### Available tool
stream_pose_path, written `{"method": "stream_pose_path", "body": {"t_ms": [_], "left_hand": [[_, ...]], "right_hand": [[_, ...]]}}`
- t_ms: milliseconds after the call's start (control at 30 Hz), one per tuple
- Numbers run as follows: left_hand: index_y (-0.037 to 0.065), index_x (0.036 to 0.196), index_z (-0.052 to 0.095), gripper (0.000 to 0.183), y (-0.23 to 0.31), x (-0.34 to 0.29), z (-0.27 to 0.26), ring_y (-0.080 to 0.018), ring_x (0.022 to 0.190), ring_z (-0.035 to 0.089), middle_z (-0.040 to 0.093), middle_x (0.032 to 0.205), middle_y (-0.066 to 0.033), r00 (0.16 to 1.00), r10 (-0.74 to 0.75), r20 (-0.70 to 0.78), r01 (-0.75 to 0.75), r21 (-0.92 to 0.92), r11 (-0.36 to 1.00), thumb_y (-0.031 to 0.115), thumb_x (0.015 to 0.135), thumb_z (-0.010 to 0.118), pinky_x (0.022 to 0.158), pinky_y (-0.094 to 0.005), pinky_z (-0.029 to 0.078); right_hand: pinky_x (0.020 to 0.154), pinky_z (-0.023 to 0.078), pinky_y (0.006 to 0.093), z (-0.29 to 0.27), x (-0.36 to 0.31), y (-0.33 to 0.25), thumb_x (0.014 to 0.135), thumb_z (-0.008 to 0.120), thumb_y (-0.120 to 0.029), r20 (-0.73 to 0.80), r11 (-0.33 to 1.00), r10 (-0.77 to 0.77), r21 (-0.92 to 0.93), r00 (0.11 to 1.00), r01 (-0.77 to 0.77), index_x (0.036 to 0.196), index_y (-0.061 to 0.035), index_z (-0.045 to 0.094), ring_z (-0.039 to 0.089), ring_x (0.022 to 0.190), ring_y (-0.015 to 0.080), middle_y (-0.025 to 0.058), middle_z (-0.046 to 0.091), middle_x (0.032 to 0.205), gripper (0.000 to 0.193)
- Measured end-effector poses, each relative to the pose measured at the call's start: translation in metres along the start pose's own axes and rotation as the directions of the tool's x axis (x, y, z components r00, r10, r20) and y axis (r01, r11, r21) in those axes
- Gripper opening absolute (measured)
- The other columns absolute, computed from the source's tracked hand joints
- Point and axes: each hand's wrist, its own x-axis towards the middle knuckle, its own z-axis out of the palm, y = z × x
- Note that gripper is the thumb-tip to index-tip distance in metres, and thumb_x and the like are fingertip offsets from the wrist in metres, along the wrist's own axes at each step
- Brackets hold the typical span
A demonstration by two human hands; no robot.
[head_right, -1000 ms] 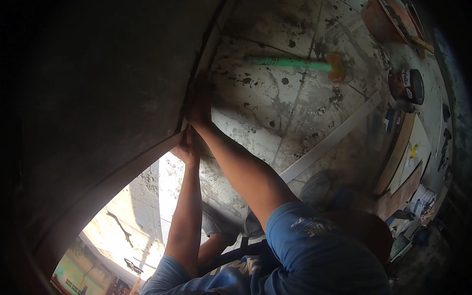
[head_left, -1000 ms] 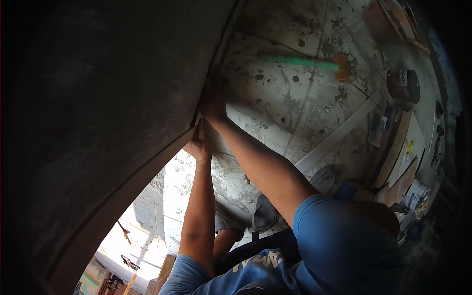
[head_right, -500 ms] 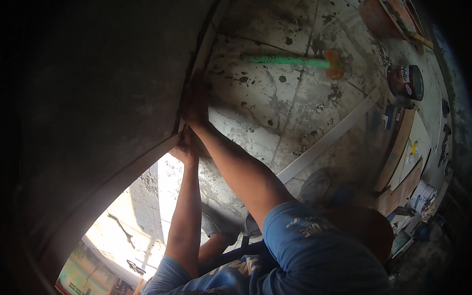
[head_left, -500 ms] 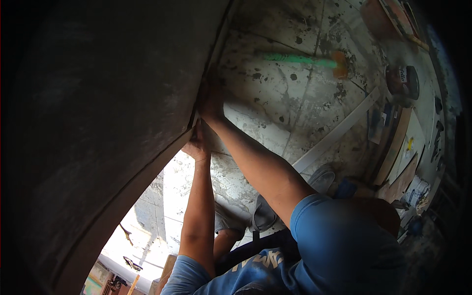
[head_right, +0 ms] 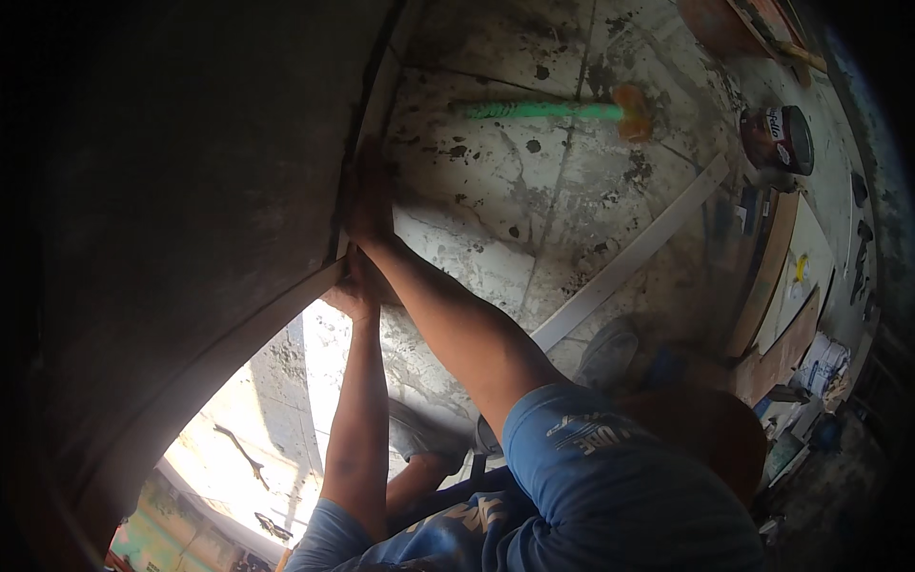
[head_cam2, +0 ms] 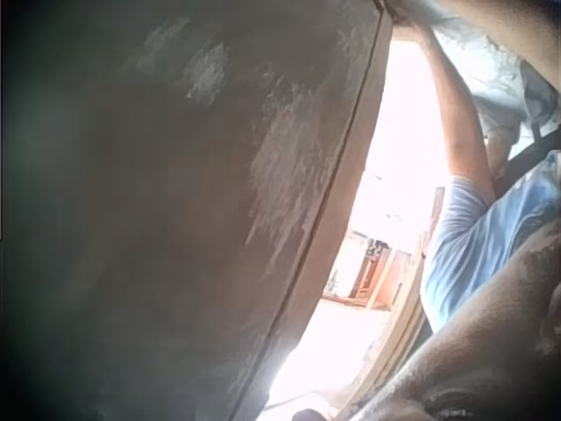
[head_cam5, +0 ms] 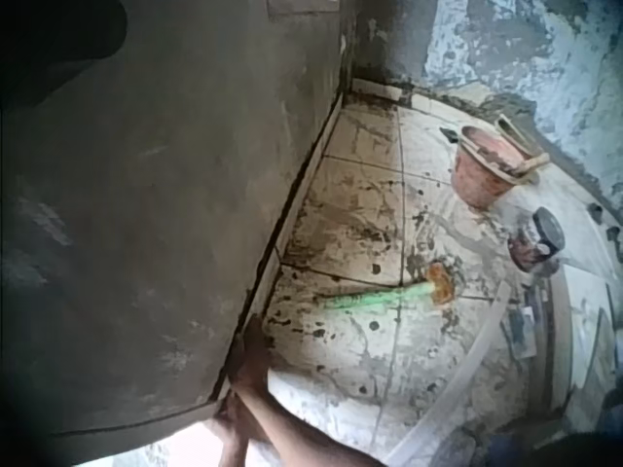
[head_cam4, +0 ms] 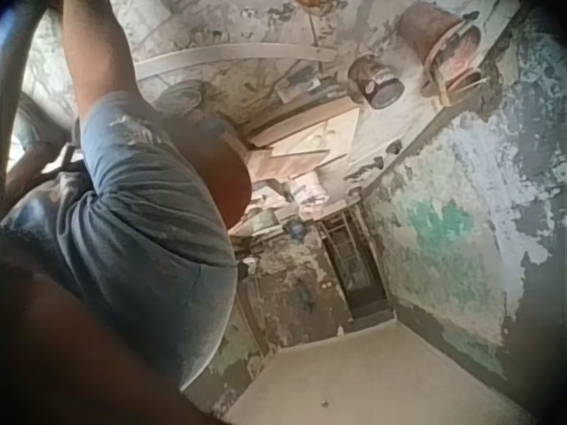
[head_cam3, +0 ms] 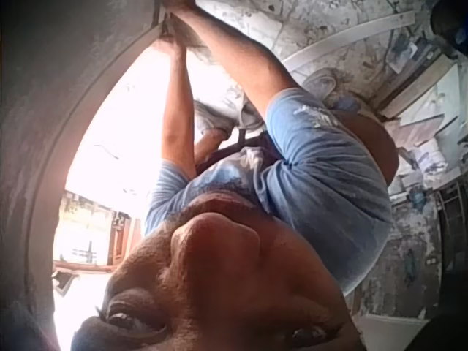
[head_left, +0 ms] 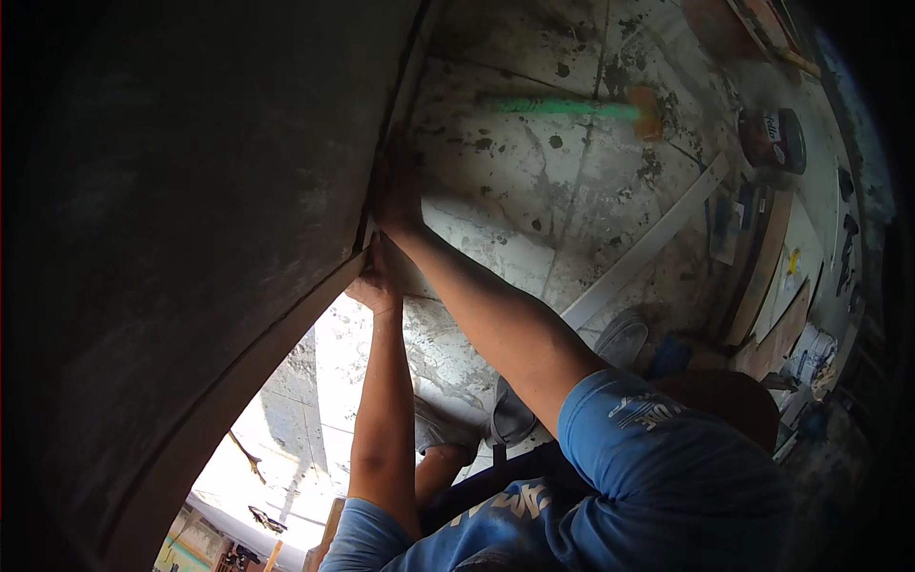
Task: The person places a wooden panel against a wall and repeatedly taps it with a rubber mallet to secure it. The person adjusts the panel's position and continues tapping along its edge.
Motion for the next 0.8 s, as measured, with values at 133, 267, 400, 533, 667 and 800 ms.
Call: {"method": "stream_pose_path", "body": {"t_ms": [133,267,400,533,667,800], "left_hand": [[-0.003,0.102,0.069,0.036,-0.003,-0.002,-0.003,-0.0273,0.088,0.069,0.071,0.101,-0.0154,1.0,0.025,0.011,-0.026,0.107,0.994,0.02,0.078,0.081,0.076,-0.035,0.055],[-0.002,0.102,0.07,0.037,-0.006,-0.001,-0.002,-0.0303,0.091,0.068,0.071,0.102,-0.0157,0.998,0.065,-0.017,-0.063,0.092,0.994,0.024,0.078,0.081,0.08,-0.0373,0.052],[-0.002,0.101,0.07,0.042,-0.002,0.005,-0.006,-0.0344,0.093,0.066,0.07,0.101,-0.0167,0.995,0.098,-0.022,-0.094,0.12,0.988,0.029,0.076,0.081,0.084,-0.041,0.05],[-0.002,0.101,0.07,0.039,0.006,0.01,-0.01,-0.0354,0.093,0.065,0.07,0.101,-0.0167,0.992,0.125,0.006,-0.125,0.076,0.989,0.026,0.076,0.08,0.084,-0.0422,0.049],[-0.001,0.099,0.07,0.035,0.002,0.008,-0.011,-0.0355,0.095,0.065,0.069,0.101,-0.017,0.981,0.186,0.048,-0.191,0.159,0.969,0.024,0.077,0.079,0.084,-0.0425,0.048],[-0.001,0.101,0.069,0.035,0.0,0.004,-0.007,-0.0349,0.095,0.064,0.068,0.101,-0.0179,0.971,0.231,0.056,-0.238,0.182,0.954,0.025,0.079,0.076,0.083,-0.0429,0.048]], "right_hand": [[0.119,0.02,0.04,-0.002,-0.002,-0.006,0.102,0.032,-0.031,0.006,0.999,0.011,0.032,1.0,-0.011,0.148,0.0078,0.023,0.023,0.144,0.0382,0.029,0.024,0.153,0.06],[0.119,0.02,0.0391,-0.004,0.003,0.001,0.102,0.032,-0.03,0.061,0.997,0.01,0.075,0.998,-0.014,0.148,0.0082,0.022,0.022,0.145,0.0384,0.0295,0.024,0.153,0.06],[0.115,0.028,0.0431,-0.022,0.008,-0.007,0.1,0.037,-0.025,0.141,0.996,-0.089,-0.016,0.986,0.092,0.144,0.0107,0.026,0.031,0.139,0.0414,0.0337,0.031,0.147,0.058],[0.098,0.04,0.0481,-0.019,0.003,0.001,0.095,0.045,-0.016,0.07,0.97,-0.211,-0.106,0.975,0.218,0.122,0.0066,0.048,0.049,0.115,0.0444,0.0302,0.05,0.123,0.036],[0.085,0.044,0.0476,-0.02,-0.019,0.0,0.089,0.051,-0.01,0.062,0.952,-0.26,-0.152,0.964,0.266,0.099,0.0026,0.055,0.054,0.095,0.0416,0.0242,0.055,0.101,0.016],[0.083,0.044,0.0465,-0.02,-0.023,0.004,0.088,0.057,-0.014,0.018,0.972,-0.226,-0.065,0.974,0.227,0.097,0.0012,0.057,0.054,0.092,0.0386,0.0224,0.056,0.097,0.017]]}}
